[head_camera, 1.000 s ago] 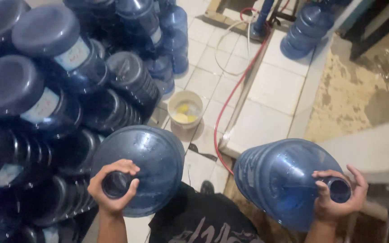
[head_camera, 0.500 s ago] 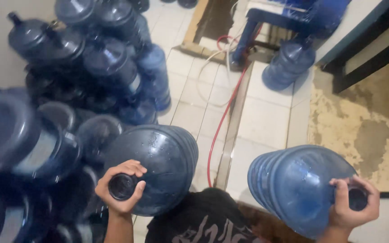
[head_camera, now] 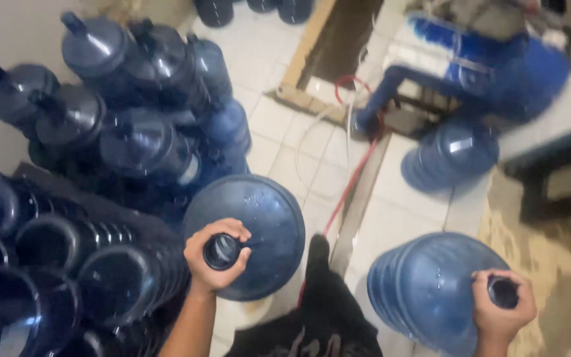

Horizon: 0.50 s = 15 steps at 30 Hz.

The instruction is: The person moves water jugs by hand, washes them using sponges from a bucket, and sprays water over the jugs using a hose.

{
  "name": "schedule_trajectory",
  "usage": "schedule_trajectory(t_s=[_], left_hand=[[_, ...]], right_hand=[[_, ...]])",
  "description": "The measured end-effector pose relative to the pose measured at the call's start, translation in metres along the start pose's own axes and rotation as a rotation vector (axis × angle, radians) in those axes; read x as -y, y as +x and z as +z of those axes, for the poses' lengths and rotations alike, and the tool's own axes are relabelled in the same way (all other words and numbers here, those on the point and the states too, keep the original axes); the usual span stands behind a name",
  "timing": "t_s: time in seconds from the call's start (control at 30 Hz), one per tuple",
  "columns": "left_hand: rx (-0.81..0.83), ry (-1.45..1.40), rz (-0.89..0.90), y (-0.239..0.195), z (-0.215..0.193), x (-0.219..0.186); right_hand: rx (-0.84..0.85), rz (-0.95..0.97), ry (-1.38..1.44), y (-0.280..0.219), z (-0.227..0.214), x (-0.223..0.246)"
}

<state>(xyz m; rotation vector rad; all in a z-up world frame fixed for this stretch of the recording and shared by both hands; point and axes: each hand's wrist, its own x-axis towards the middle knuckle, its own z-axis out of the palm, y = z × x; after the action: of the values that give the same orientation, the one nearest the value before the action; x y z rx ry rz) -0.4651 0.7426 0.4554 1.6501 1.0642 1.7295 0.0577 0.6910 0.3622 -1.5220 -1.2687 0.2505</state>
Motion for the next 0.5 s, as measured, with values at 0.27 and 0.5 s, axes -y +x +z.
schedule_trajectory(t_s=[0.27, 0.5], left_hand=[[0.004, -0.009, -0.257, 0.115, 0.072, 0.066], [-0.260, -0.045, -0.113, 0.152, 0.057, 0.093]], right_hand=[[0.231, 0.034, 0.048, 0.172, 0.056, -0.027], [0.310, -0.210, -0.089, 0.279, 0.193, 0.009]])
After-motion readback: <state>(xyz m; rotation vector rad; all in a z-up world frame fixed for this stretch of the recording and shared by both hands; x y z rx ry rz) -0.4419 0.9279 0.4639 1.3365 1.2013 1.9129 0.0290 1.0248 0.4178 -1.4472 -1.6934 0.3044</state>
